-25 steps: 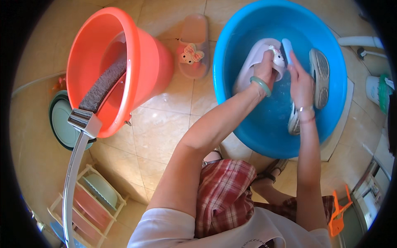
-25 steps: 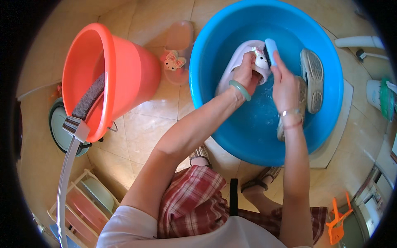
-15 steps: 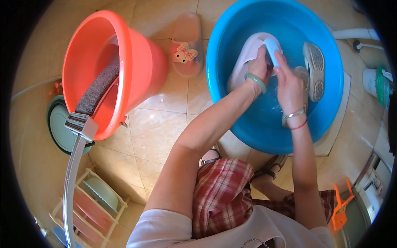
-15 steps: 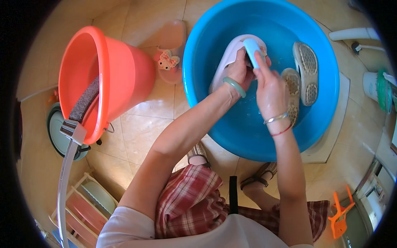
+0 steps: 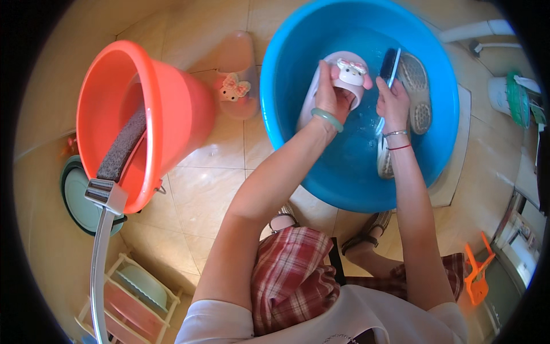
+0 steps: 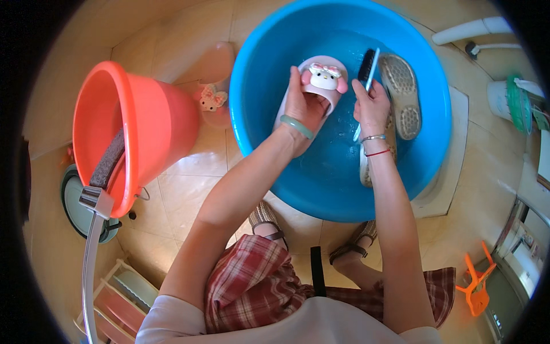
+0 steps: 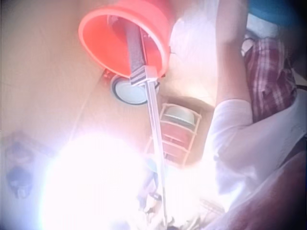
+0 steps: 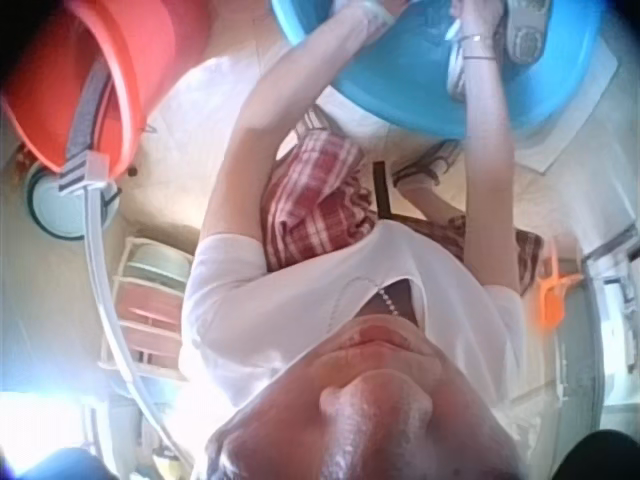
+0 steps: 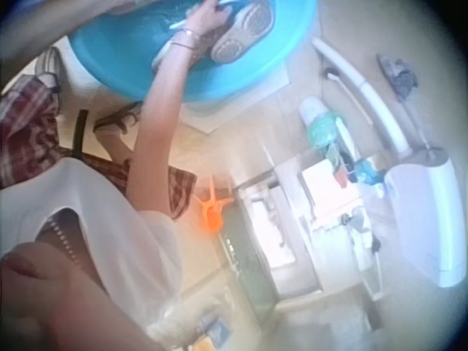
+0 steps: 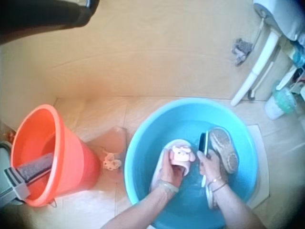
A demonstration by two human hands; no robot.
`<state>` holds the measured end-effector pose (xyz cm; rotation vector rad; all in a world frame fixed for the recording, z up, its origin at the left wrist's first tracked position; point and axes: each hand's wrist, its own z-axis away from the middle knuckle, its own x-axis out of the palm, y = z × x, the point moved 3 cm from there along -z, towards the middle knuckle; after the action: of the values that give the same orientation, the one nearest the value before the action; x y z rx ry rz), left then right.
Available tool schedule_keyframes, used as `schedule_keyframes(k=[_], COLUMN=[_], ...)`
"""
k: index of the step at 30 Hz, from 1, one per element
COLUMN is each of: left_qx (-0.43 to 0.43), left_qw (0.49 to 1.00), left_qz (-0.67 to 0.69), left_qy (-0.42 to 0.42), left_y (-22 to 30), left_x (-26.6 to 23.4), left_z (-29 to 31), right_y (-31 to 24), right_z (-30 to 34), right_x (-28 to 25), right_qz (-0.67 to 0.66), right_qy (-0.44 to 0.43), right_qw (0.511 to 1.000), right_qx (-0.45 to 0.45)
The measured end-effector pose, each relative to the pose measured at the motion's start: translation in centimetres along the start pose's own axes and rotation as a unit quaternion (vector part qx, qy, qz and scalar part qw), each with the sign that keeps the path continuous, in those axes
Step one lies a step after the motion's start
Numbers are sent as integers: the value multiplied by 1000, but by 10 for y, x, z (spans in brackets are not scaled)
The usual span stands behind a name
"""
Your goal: The person scrubs a pair of pink slippers with a brush in a blue basin filled with water. They scrub the top, bottom, and sides of the slippers, rinse them, and place them back in the basin.
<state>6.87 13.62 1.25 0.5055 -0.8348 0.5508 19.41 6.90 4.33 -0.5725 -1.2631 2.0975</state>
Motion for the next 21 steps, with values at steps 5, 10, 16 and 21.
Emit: schedule_keyframes(k=[5,10,16,21], left_qx=[-33,12,50,47], left_qw=[998,997,994,994], left_qz=[-36,-54,-81,-93], left_qy=[-51,-53,-47,-42], left_y=[-6,-3,-3,0], left_x=[6,9,18,18], left_z=[2,4,13,12], right_y=[-41,-43,-41,-38], right_z=[-9,-1,14,19], right_x=[1,4,10,16], right_qz=[135,226,373,299], right_qy=[-90,-164,-35,-29], right_qw=[930,935,893,914], right_qx=[-331,-220,-248,-274])
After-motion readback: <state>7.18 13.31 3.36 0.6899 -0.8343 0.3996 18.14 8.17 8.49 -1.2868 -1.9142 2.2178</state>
